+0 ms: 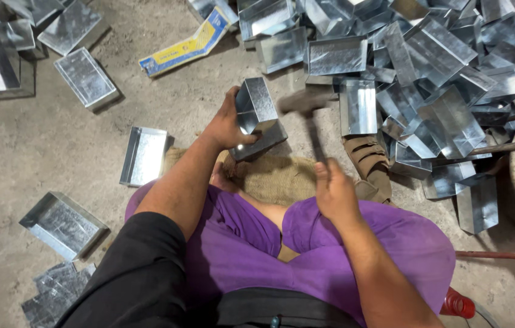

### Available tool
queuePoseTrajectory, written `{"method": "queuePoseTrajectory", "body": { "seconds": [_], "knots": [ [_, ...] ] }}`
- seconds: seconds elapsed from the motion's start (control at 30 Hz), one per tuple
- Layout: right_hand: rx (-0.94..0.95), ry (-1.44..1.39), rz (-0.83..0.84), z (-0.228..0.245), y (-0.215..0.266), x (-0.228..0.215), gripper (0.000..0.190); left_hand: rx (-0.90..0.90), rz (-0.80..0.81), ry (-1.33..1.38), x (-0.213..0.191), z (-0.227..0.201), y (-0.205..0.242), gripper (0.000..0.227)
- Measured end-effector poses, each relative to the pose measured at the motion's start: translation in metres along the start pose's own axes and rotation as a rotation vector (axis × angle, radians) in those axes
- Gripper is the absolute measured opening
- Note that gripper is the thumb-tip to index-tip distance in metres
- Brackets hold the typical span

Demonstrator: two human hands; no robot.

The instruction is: The person sits on the floor and repeatedly hammers small rectangular metal boxes with a hammer. They pick up each box, place it on a cloth, strike it several times, and then set it aside.

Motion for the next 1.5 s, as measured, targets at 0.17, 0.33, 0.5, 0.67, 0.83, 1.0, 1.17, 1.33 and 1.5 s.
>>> {"method": "queuePoseTrajectory", "body": {
  "seconds": [0.17, 0.33, 0.5, 0.67, 0.83, 1.0, 1.17, 1.33, 1.5],
  "knots": [
    [0.101, 0.028, 0.06, -0.028, -0.013, 0.01, 0.05, 0.062, -0.102, -0.154, -0.005, -0.017, 0.001, 0.131],
    [0.333, -0.323, 0.09, -0.046, -0.014, 0.014, 0.045, -0.17, 0.112, -0.584, 0.0, -0.046, -0.001, 0.134],
    [0.429, -0.543, 0.123, -0.035, -0.023, 0.012, 0.043, -0.343, 0.241, -0.667, 0.003, -0.047, -0.003, 0.096],
    [0.409, -0.634, 0.162, -0.035, -0.013, 0.01, 0.039, -0.358, 0.137, -0.82, 0.021, -0.014, -0.012, 0.038],
    [0.108, -0.203, 0.009, -0.031, -0.006, -0.017, 0.04, -0.296, 0.174, -0.571, 0.02, -0.002, -0.027, 0.025],
    [0.1, -0.17, -0.058, -0.006, -0.005, -0.045, 0.036, 0.205, -0.17, 0.106, 0.01, 0.003, -0.013, 0.047],
    [-0.061, -0.199, -0.145, 0.038, 0.001, -0.069, 0.034, 0.06, -0.236, 0.056, 0.029, 0.012, -0.016, 0.028],
    [-0.154, -0.133, -0.221, 0.07, 0.017, -0.09, 0.032, -0.048, -0.193, 0.154, 0.033, 0.013, -0.012, 0.042],
    [-0.401, -0.341, -0.424, 0.089, 0.011, -0.113, 0.03, -0.177, -0.095, 0.023, 0.029, 0.002, -0.009, 0.051]
  ]
}}
Point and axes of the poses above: each hand's wrist, its own y-axis away from the middle knuckle, its own x-axis out of the palm, z = x × y, the point moved 1 cm from there along -y, towards the middle knuckle, and after that the axes turned 6 degrees about y, right-handed, at the moved point
